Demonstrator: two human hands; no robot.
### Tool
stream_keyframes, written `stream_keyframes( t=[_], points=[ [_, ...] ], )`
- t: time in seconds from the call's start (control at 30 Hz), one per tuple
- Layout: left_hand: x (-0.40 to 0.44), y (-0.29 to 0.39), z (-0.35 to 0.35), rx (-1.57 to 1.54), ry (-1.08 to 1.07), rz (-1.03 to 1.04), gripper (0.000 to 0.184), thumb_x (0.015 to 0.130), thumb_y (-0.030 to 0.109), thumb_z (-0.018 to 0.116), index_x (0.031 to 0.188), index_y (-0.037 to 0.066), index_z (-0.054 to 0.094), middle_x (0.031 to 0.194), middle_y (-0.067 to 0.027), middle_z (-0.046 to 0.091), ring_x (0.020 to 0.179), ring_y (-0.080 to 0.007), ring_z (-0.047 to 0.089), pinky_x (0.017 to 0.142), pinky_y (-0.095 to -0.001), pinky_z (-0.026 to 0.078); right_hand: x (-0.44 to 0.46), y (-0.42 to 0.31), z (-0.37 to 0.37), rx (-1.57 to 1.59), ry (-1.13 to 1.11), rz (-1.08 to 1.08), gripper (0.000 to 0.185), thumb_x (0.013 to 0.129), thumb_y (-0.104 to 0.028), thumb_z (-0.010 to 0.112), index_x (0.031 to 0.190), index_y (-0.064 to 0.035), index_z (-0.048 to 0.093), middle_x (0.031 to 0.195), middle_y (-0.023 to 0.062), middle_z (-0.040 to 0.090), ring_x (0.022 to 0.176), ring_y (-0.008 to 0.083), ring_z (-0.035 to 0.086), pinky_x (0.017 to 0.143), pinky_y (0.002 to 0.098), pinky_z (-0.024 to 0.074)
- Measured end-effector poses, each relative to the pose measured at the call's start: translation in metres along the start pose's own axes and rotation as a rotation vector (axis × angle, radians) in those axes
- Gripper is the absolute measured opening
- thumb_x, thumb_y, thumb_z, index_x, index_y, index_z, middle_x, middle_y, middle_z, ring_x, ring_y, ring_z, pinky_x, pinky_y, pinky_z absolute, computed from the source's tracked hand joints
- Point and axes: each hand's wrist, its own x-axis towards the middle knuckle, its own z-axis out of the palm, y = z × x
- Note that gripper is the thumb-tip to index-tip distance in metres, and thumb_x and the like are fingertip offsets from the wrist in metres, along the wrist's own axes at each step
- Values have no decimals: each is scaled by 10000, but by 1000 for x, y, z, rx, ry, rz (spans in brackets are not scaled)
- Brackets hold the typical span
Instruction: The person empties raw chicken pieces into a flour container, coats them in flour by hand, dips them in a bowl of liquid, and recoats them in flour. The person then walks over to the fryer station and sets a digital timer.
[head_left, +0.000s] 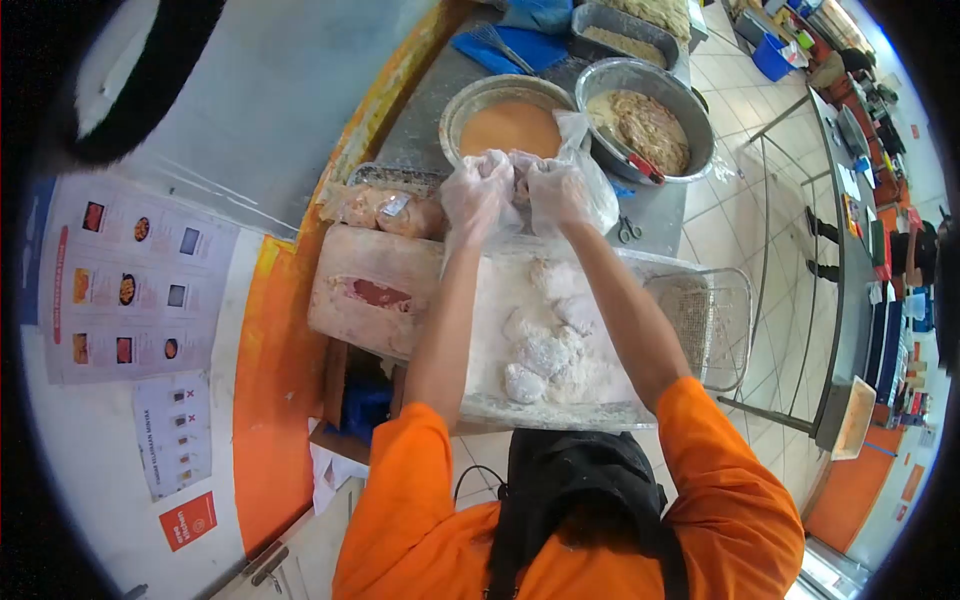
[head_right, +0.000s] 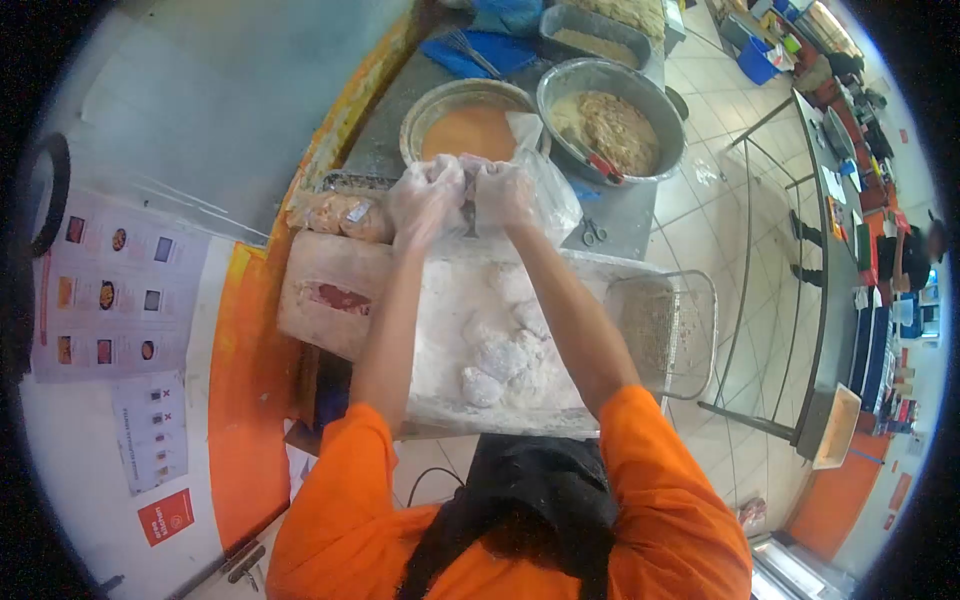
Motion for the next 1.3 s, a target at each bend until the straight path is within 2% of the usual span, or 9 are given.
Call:
stream_keyframes(
  t=[0.2, 0.3, 0.4, 0.6, 0.8, 0.93, 1.07, 1.2, 1.3],
  points=[
    [103, -120, 68, 125, -114, 235, 335, 813, 371, 614, 761, 42, 644, 724, -132, 664, 688, -252, 659, 616, -360, 499, 55, 38, 39, -467, 102, -475, 286, 839, -292, 532, 798, -56, 687, 770, 198, 658, 728, 338, 652, 683, 446, 498],
    [50, -52, 17, 511, -59, 583, 313, 865, 356, 564, 802, 59, 640, 787, -114, 674, 722, -232, 660, 617, -345, 499, 27, 17, -23, 105, -20, -94, 238, 845, -245, 531, 772, -64, 666, 749, 203, 638, 691, 336, 645, 630, 450, 480],
    [-9, 7, -29, 493, -127, 549, 236, 882, 218, 589, 1008, 24, 639, 893, -90, 669, 781, -148, 611, 664, -278, 483, 47, 50, -40, -154, 169, -351, 136, 819, -162, 558, 810, -77, 663, 803, 211, 638, 737, 335, 639, 657, 441, 484],
    [-86, 1, -40, -566, -288, -234, 163, 912, 150, 580, 1010, 30, 630, 916, -59, 664, 838, -98, 628, 681, -244, 489, 81, 94, -25, -775, -292, -701, 121, 718, -102, 600, 796, -126, 689, 925, 123, 664, 890, 269, 639, 737, 374, 522],
    [-159, -33, -96, 531, -120, 470, 213, 887, 165, 619, 1025, 2, 624, 900, -41, 649, 816, -86, 596, 696, -222, 459, 73, 96, -68, -868, -271, -935, 317, 769, -120, 564, 1074, -149, 643, 869, 59, 663, 877, 222, 640, 702, 349, 528],
    [-191, -27, -73, -93, -114, -370, 185, 890, 133, 609, 1023, 6, 623, 880, -29, 635, 783, -85, 568, 665, -226, 443, 71, 65, -61, -990, -107, -1188, 476, 839, -211, 533, 1314, -223, 496, 1113, 64, 606, 991, 218, 601, 777, 335, 525],
    [-206, -46, -61, -306, -159, -235, 113, 896, 93, 596, 968, 7, 613, 814, -5, 602, 725, -73, 511, 618, -237, 418, 93, 88, -2, -706, -334, -991, 455, 883, -307, 518, 1332, -257, 466, 1357, 63, 440, 1208, 280, 478, 995, 391, 416],
    [-216, -75, -65, -345, -152, -62, 98, 904, 107, 589, 911, 9, 597, 734, -7, 557, 674, -73, 466, 571, -270, 405, 114, 89, -8, -1160, -382, -1412, 372, 841, -223, 509, 1192, -119, 577, 1507, 84, 271, 1286, 284, 384, 1057, 423, 331],
    [-230, -96, -74, -291, -126, -73, 111, 895, 109, 595, 944, 11, 610, 747, -54, 592, 678, -79, 511, 578, -281, 428, 89, 60, -51, -1279, -519, -1450, 220, 781, -141, 541, 961, -84, 653, 1134, 74, 561, 1052, 243, 533, 931, 385, 420]
  ],
)
